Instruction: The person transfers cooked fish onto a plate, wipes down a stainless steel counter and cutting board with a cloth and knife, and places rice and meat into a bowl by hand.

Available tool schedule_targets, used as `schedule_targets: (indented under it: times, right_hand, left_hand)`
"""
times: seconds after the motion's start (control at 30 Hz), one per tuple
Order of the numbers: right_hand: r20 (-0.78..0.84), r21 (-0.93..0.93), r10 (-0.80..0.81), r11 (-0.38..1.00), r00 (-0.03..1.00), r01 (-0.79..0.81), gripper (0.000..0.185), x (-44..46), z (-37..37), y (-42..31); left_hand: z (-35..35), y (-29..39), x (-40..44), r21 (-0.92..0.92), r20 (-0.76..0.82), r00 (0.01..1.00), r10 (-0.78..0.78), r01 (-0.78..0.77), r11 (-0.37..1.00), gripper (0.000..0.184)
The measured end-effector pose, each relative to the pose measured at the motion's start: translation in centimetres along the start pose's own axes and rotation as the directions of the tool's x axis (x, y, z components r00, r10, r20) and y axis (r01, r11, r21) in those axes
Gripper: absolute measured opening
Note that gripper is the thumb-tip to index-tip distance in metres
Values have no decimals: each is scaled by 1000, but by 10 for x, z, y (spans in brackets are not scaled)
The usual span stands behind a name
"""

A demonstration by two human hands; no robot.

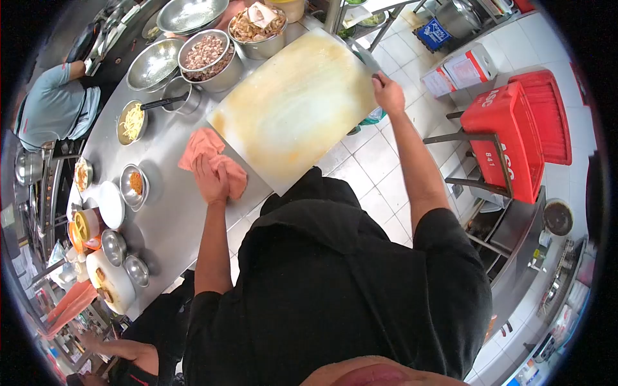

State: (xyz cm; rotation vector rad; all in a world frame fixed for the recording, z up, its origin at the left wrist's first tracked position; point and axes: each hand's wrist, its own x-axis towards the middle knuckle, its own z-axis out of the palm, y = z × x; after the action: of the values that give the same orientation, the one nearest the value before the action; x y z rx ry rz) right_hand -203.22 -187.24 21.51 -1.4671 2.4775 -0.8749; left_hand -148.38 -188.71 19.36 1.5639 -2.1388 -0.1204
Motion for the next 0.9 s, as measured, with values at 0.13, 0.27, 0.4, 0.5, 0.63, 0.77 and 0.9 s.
schedule_targets:
  times: [0.13, 0.27, 0.4, 0.5, 0.63, 0.77, 0.9]
  right_hand:
    - [198, -32, 109, 994, 974, -105, 32, -28, -15, -45]
    - [243, 68, -182, 983, 953, 170, 34, -88, 17, -100]
    - [127, 72, 111, 990, 986, -121, 36, -33, -2, -64]
    - [-104, 33, 191, 981, 976, -189, 40, 26, -22, 12]
    - [-292, 192, 186, 972, 938, -134, 48, 36, -11, 58]
    - [-259, 308, 275, 932, 926, -190, 50, 25, 7, 52]
    - [-302, 312, 243, 939, 922, -146, 49, 14, 5, 39]
  left_hand:
    - [3, 1, 5, -1, -6, 999, -33, 33, 999, 54]
    - [8, 0, 13, -3, -40, 999, -31, 31, 1000, 52]
    - [12, 8, 25, -58, -77, 997, -8, 4, 998, 49]
    - [19, 19, 39, -136, -108, 994, 2, -16, 991, 46]
    - [43, 25, 51, -171, -128, 989, -69, 47, 984, 43]
    - [37, 31, 71, -302, 111, 984, -140, 168, 938, 45]
    - [49, 40, 76, -317, -119, 983, -138, 94, 944, 44]
